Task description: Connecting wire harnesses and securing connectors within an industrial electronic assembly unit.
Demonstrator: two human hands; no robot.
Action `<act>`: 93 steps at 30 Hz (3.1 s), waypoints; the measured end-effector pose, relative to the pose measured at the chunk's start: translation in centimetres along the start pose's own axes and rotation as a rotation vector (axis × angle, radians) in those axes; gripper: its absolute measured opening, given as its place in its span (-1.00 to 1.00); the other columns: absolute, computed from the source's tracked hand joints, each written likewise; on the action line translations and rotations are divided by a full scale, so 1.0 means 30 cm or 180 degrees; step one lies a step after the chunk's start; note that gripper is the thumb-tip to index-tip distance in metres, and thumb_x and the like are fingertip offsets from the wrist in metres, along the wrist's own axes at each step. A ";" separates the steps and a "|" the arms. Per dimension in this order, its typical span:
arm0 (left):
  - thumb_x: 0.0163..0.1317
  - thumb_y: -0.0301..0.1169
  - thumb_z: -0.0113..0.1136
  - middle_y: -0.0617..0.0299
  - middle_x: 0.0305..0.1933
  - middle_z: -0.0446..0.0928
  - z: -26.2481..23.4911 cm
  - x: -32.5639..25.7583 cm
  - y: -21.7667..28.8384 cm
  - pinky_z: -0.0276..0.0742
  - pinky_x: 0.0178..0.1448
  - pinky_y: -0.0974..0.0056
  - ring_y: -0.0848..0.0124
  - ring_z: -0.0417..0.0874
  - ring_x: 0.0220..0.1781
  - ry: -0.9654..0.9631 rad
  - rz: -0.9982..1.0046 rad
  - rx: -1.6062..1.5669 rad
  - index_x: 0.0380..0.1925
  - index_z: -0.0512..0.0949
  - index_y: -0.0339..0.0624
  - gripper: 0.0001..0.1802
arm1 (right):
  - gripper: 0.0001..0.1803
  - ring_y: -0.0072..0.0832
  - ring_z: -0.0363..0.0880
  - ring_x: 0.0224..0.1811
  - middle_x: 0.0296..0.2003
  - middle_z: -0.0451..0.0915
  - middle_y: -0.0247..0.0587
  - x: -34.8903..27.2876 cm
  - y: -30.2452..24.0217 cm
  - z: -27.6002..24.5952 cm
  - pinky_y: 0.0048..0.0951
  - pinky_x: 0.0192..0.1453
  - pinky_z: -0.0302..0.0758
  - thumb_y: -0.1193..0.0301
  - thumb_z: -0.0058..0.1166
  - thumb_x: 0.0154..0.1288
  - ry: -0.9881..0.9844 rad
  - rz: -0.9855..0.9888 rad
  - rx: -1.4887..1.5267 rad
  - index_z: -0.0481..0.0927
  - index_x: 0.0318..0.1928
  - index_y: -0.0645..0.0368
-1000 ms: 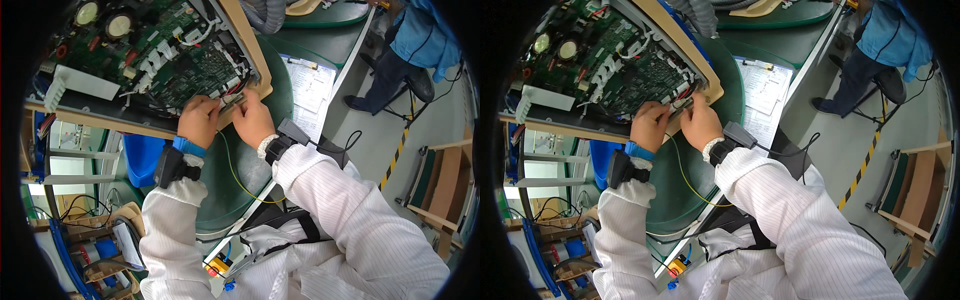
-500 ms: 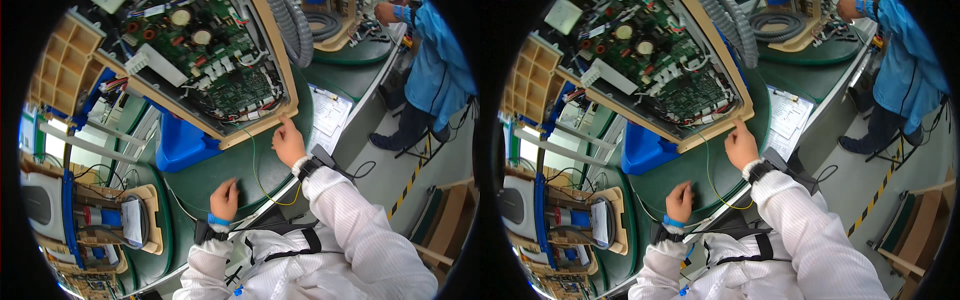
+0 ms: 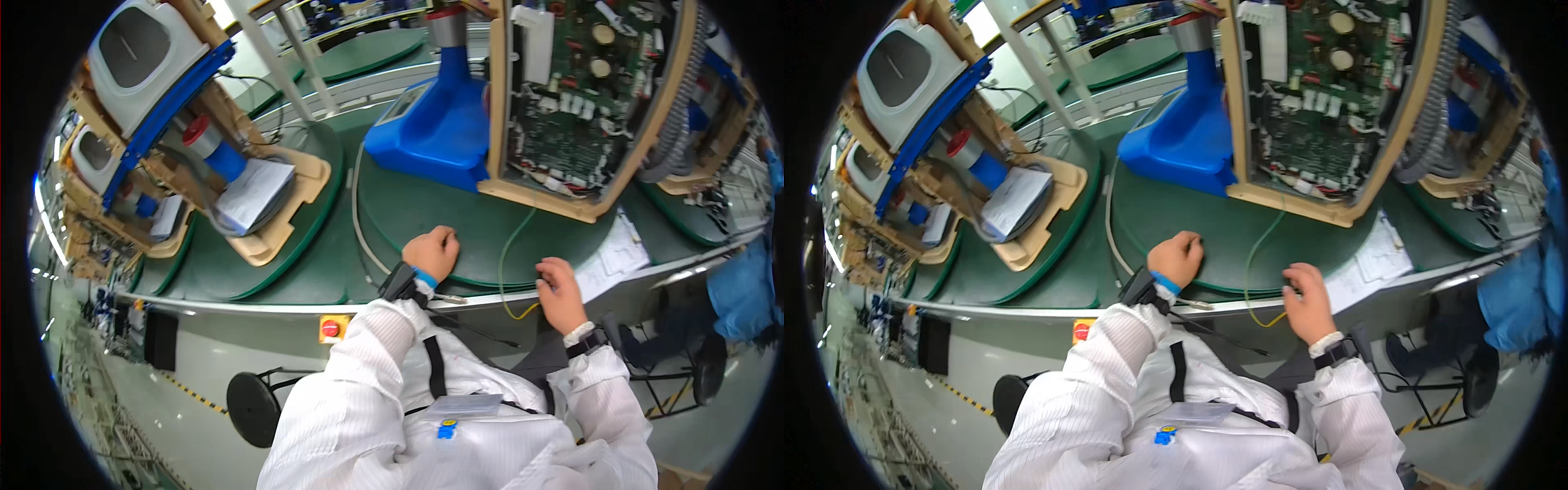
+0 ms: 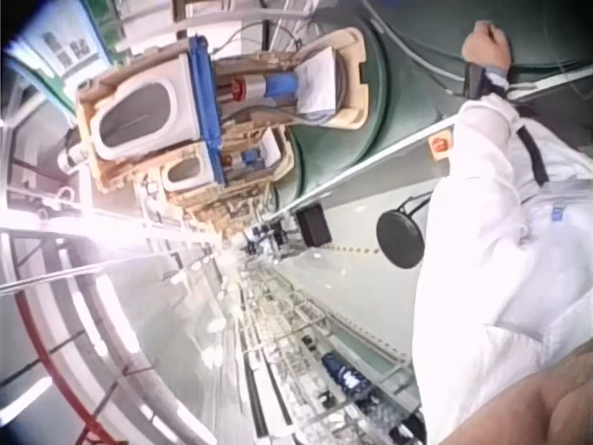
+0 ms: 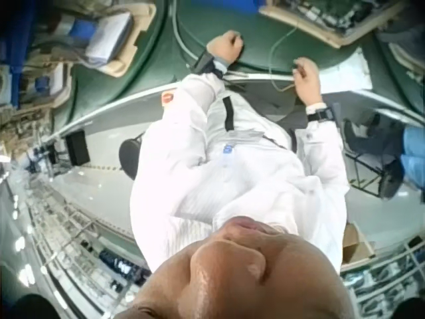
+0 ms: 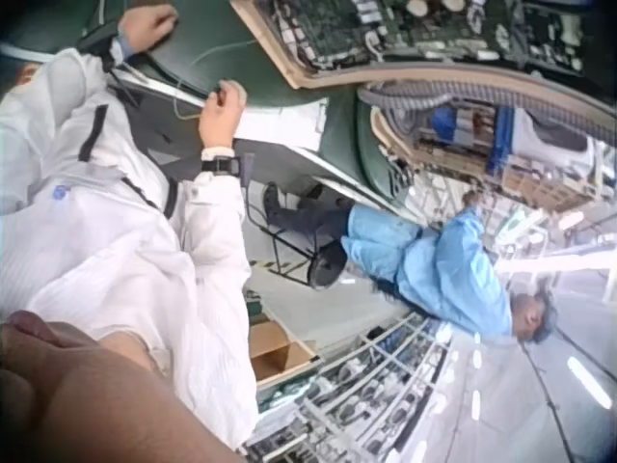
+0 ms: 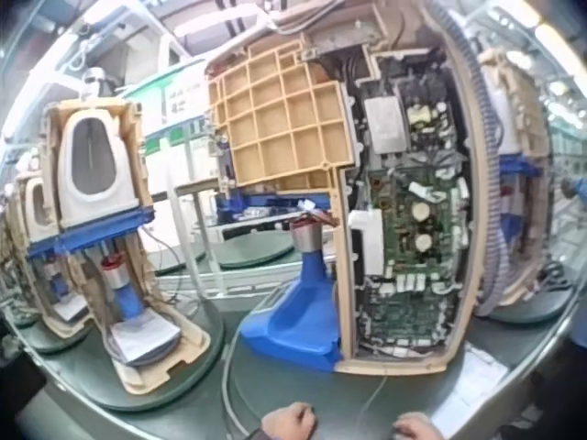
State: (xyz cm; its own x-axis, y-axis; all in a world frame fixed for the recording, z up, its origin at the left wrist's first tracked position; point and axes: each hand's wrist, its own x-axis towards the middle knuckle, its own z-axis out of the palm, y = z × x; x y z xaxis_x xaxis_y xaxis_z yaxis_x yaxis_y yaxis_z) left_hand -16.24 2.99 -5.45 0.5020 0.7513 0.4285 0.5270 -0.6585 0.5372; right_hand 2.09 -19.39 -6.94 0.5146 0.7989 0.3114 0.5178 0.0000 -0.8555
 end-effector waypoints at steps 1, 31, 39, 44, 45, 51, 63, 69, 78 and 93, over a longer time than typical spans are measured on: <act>0.21 -0.29 0.14 0.04 -0.42 0.65 0.006 -0.013 -0.009 0.56 -0.22 0.04 0.03 0.67 -0.32 0.0108 0.0097 0.0023 -0.30 0.68 -0.05 -0.82 | -0.66 -0.25 0.50 0.09 0.06 0.45 -0.07 -0.008 0.002 0.004 -0.36 0.11 0.51 0.68 0.06 0.17 0.0002 -0.0118 0.0034 0.52 -0.01 0.26; -0.03 -0.21 0.32 -0.24 -0.05 0.59 -0.250 0.217 -0.726 0.55 0.12 0.01 -0.13 0.62 0.01 -0.0606 -0.1545 0.0956 -0.15 0.55 -0.37 -0.50 | -0.87 -0.43 0.58 -0.46 -0.40 0.58 -0.20 -0.592 -0.043 -0.079 -0.39 -0.35 0.58 0.47 -0.09 0.41 0.1574 0.2743 0.1862 0.47 -0.11 0.21; 0.19 -0.34 0.19 0.00 -0.38 0.66 -0.226 0.365 -0.743 0.61 -0.28 0.19 0.17 0.72 -0.34 -0.1001 -0.2513 0.0049 -0.28 0.59 -0.27 -0.79 | -0.84 -0.37 0.59 -0.47 -0.39 0.59 -0.15 -0.602 -0.043 -0.084 -0.33 -0.35 0.60 0.46 -0.08 0.42 0.1394 0.2960 0.1840 0.48 -0.09 0.26; 0.39 -0.24 0.05 0.27 -0.53 0.59 -0.524 0.359 -0.667 0.38 -0.59 0.32 0.46 0.38 -0.73 -0.0127 -0.1680 -0.1622 -0.21 0.52 -0.21 -0.75 | -0.84 -0.38 0.59 -0.46 -0.39 0.59 -0.16 -0.605 -0.032 -0.068 -0.33 -0.34 0.61 0.46 -0.09 0.42 0.1466 0.3122 0.1905 0.48 -0.08 0.26; 0.39 -0.22 0.07 0.34 -0.56 0.53 -0.602 0.344 -0.664 0.31 -0.62 0.38 0.51 0.32 -0.74 0.0098 -0.1535 -0.1750 -0.21 0.52 -0.17 -0.76 | -0.83 -0.38 0.59 -0.45 -0.38 0.58 -0.16 -0.599 -0.036 -0.056 -0.34 -0.34 0.61 0.47 -0.10 0.42 0.1404 0.3157 0.1927 0.47 -0.08 0.28; 0.43 -0.22 0.06 0.53 -0.67 0.24 -0.980 0.197 -0.523 -0.04 -0.72 0.55 0.72 0.15 -0.75 0.0511 -0.1280 -0.2849 -0.05 0.52 -0.11 -0.75 | -0.79 -0.38 0.59 -0.44 -0.38 0.57 -0.16 -0.552 -0.017 -0.021 -0.34 -0.33 0.61 0.49 -0.11 0.40 0.1251 0.3192 0.2013 0.44 -0.03 0.31; 0.47 -0.34 -0.07 0.44 -0.60 0.29 -1.037 -0.108 -0.431 0.10 -0.67 0.54 0.68 0.25 -0.69 -0.0133 -0.0906 -0.3538 0.18 0.37 -0.36 -0.61 | -0.81 -0.47 0.61 -0.44 -0.39 0.61 -0.24 -0.432 0.043 0.115 -0.45 -0.33 0.59 0.38 0.07 0.38 0.0735 0.3201 0.1966 0.57 -0.10 0.22; 0.45 -0.06 -0.05 0.34 -0.61 0.30 -0.917 0.028 -0.303 0.22 -0.57 0.26 0.46 0.21 -0.70 -0.0413 -0.1278 -0.4706 -0.44 0.36 -0.06 -0.63 | -0.81 -0.46 0.61 -0.40 -0.36 0.60 -0.23 -0.510 0.092 0.108 -0.44 -0.29 0.60 0.43 -0.02 0.38 0.0702 0.3340 0.2109 0.55 -0.08 0.24; 0.51 -0.24 -0.10 0.39 -0.41 0.37 -0.583 0.221 -0.131 0.35 -0.33 0.47 0.56 0.39 -0.42 -0.0543 -0.1231 -0.4074 0.26 0.34 -0.27 -0.55 | -0.78 -0.40 0.60 -0.34 -0.31 0.56 -0.19 -0.648 0.117 0.032 -0.34 -0.20 0.62 0.44 -0.06 0.41 0.1400 0.3135 0.2977 0.49 -0.04 0.30; 0.35 -0.36 0.09 -0.09 0.11 0.55 -0.415 0.005 -0.620 0.45 0.19 0.10 0.10 0.56 0.05 -0.0228 -0.1439 -0.0824 0.19 0.42 -0.38 -0.54 | -0.75 -0.37 0.61 -0.40 -0.35 0.52 -0.10 -0.766 0.202 -0.135 -0.27 -0.26 0.67 0.52 -0.10 0.35 0.2053 0.3145 0.3466 0.42 -0.01 0.37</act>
State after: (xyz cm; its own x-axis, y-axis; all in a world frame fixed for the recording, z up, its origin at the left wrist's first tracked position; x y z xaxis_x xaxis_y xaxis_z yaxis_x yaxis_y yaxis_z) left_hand -34.49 15.91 -6.33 0.3141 0.9471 0.0664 0.5199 -0.2301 0.8227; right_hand -3.85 -40.18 -17.60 0.6707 0.3706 -0.6425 -0.7410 0.2955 -0.6031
